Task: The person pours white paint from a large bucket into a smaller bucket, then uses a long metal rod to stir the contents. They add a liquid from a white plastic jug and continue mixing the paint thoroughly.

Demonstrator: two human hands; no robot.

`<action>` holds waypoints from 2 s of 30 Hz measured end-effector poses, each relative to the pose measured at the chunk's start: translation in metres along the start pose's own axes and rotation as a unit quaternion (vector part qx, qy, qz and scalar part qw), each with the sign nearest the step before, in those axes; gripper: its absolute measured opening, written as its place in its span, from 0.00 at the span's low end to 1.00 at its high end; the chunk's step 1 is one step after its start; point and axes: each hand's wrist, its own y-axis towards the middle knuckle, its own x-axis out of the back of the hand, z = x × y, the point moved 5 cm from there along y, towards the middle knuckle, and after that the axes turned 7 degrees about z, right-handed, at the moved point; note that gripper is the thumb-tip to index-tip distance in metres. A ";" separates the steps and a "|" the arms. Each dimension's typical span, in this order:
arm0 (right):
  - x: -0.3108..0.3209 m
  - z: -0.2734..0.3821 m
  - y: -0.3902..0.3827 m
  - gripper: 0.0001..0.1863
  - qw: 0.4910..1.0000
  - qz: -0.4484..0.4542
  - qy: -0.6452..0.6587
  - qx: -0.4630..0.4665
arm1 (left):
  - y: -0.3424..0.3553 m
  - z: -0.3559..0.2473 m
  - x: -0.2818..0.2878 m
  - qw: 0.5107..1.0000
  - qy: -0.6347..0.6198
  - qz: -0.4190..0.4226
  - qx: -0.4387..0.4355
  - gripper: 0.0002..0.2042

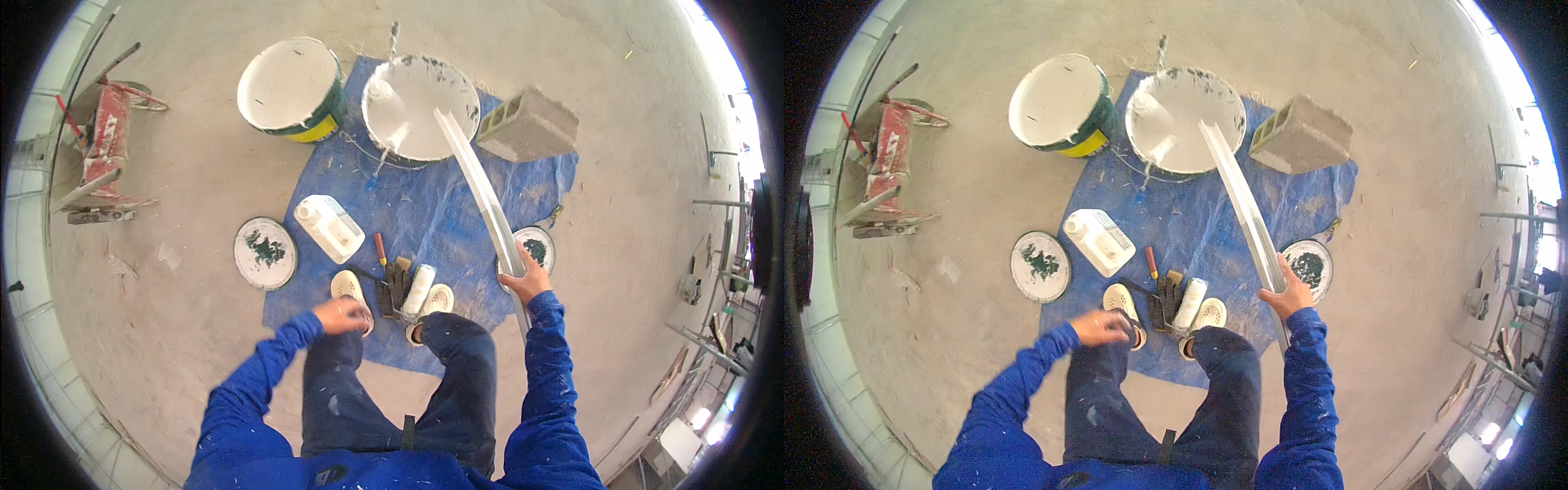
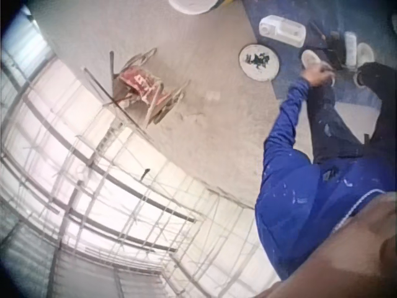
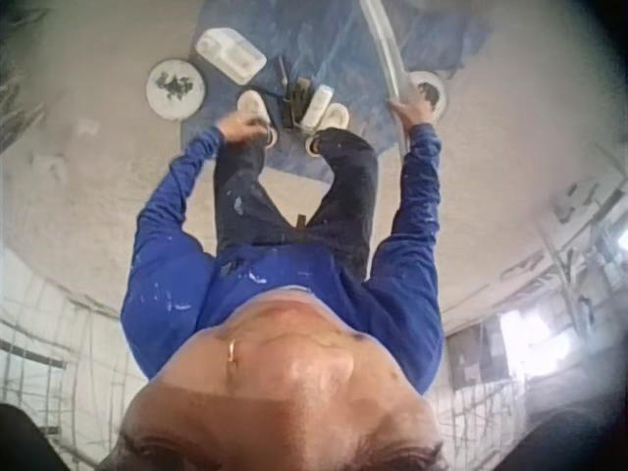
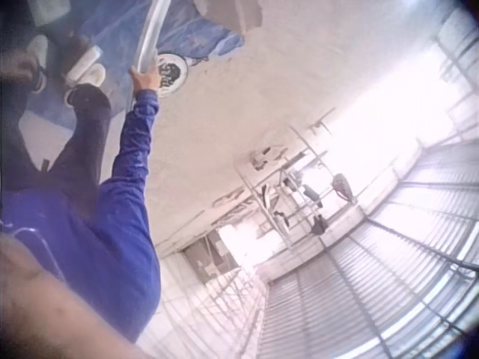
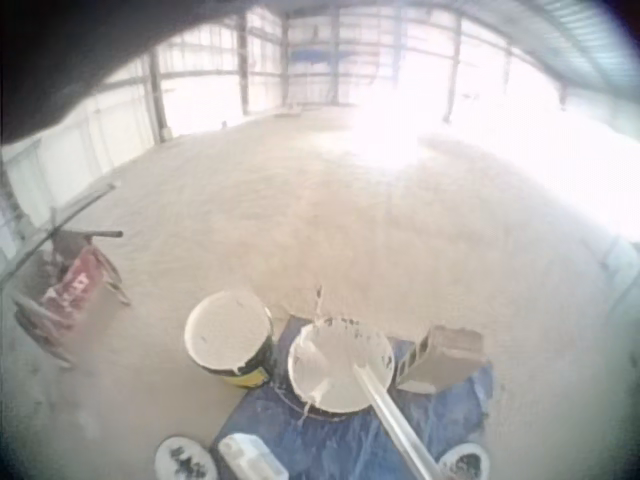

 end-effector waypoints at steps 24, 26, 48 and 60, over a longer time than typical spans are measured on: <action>0.149 0.079 0.069 0.26 0.805 0.329 0.474 -0.139 | 0.168 -0.326 0.052 0.743 -0.627 0.059 0.226 0.22; 0.163 0.072 0.074 0.34 0.828 0.333 0.444 -0.084 | 0.200 -0.354 0.058 0.685 -0.701 0.051 0.194 0.23; 0.387 0.245 0.014 0.49 0.840 0.181 0.511 0.016 | 0.227 -0.364 0.234 0.551 -0.834 -0.026 -0.006 0.24; 0.367 0.270 0.005 0.46 0.927 -0.031 0.367 -0.065 | 0.223 -0.355 0.268 0.501 -0.863 0.002 -0.056 0.25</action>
